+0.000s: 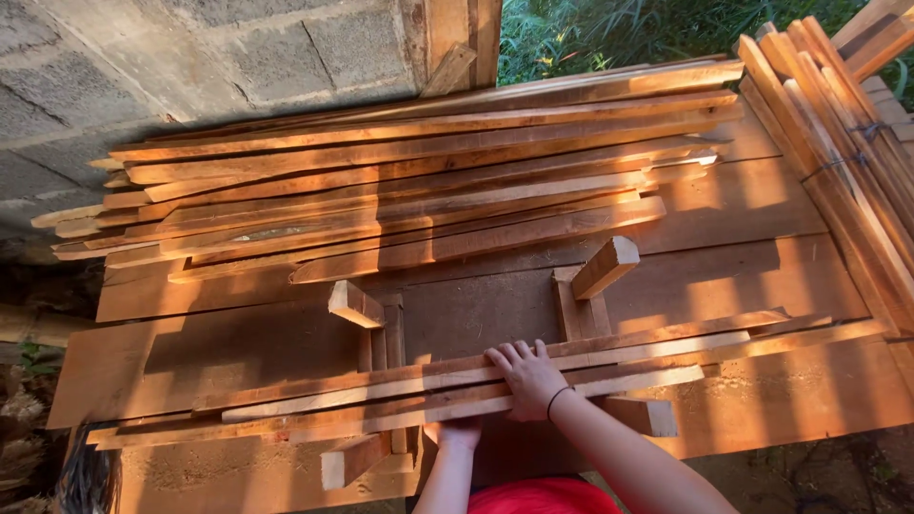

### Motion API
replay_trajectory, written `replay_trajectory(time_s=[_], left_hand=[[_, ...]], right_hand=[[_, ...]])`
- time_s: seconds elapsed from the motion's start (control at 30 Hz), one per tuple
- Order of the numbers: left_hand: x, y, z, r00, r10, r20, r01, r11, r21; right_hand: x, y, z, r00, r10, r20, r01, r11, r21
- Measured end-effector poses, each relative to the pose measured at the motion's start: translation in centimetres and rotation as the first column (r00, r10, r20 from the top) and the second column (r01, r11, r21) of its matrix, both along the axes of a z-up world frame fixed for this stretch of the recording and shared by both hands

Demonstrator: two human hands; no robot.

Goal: The person arranges several thin wooden planks on a wooden workbench, aligning them in a neat stack. They then use a black plastic tie to secure the bundle of planks together, wrapping the tie around the wood and fastening it.

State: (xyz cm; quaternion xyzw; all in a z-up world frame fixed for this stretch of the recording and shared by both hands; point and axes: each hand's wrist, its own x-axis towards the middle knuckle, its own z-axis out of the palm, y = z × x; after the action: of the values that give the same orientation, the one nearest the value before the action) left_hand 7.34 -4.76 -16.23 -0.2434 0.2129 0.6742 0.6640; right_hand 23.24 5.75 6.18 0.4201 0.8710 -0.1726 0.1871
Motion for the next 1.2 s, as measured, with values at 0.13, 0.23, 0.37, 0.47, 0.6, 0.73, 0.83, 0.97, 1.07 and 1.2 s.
replay_trajectory(time_s=[0.13, 0.23, 0.37, 0.47, 0.6, 0.73, 0.83, 0.97, 1.07, 1.2], left_hand=[[0.1, 0.6, 7.3, 0.991, 0.116, 0.068, -0.093, 0.957, -0.276], [0.1, 2.1, 10.8, 0.994, 0.097, -0.051, -0.107, 0.960, -0.257], [-0.6, 3.2, 11.2, 0.977, 0.153, -0.151, -0.173, 0.976, -0.130], [-1.1, 4.9, 11.7, 0.989, 0.116, -0.094, -0.135, 0.966, -0.219], [-1.6, 7.5, 14.2, 0.992, 0.119, -0.040, -0.126, 0.947, -0.296], [-1.5, 8.7, 15.2, 0.993, 0.047, -0.104, -0.076, 0.952, -0.296], [-1.1, 8.3, 14.2, 0.992, 0.000, -0.127, -0.041, 0.946, -0.322], [-1.0, 6.2, 6.9, 1.000, 0.022, -0.012, -0.025, 0.936, -0.351], [-0.9, 6.2, 4.0, 0.996, -0.021, -0.092, -0.019, 0.910, -0.414], [-0.4, 7.9, 2.9, 0.993, -0.027, -0.115, -0.025, 0.906, -0.423]], right_hand=[[-0.1, 1.7, 1.1, 0.996, -0.063, -0.057, 0.056, 0.992, -0.109], [-0.4, 3.9, -0.1, 0.996, -0.089, -0.029, 0.082, 0.976, -0.202], [-0.6, 7.8, -1.1, 0.994, -0.108, -0.018, 0.092, 0.915, -0.394], [-0.3, 11.5, -3.9, 0.981, -0.192, -0.013, 0.146, 0.788, -0.597], [-0.1, 13.5, -4.3, 0.980, -0.184, 0.070, 0.188, 0.772, -0.608], [-0.8, 11.2, -0.5, 0.990, -0.133, -0.048, 0.101, 0.905, -0.413], [-2.3, 8.6, 4.3, 0.998, 0.057, -0.023, -0.060, 0.987, -0.150], [-1.4, 7.3, -1.5, 0.991, 0.133, -0.006, -0.132, 0.989, 0.062], [-1.2, 8.1, -0.5, 0.985, 0.148, -0.093, -0.148, 0.989, 0.001], [-1.5, 8.1, 0.8, 0.983, 0.159, -0.097, -0.159, 0.987, 0.006]])
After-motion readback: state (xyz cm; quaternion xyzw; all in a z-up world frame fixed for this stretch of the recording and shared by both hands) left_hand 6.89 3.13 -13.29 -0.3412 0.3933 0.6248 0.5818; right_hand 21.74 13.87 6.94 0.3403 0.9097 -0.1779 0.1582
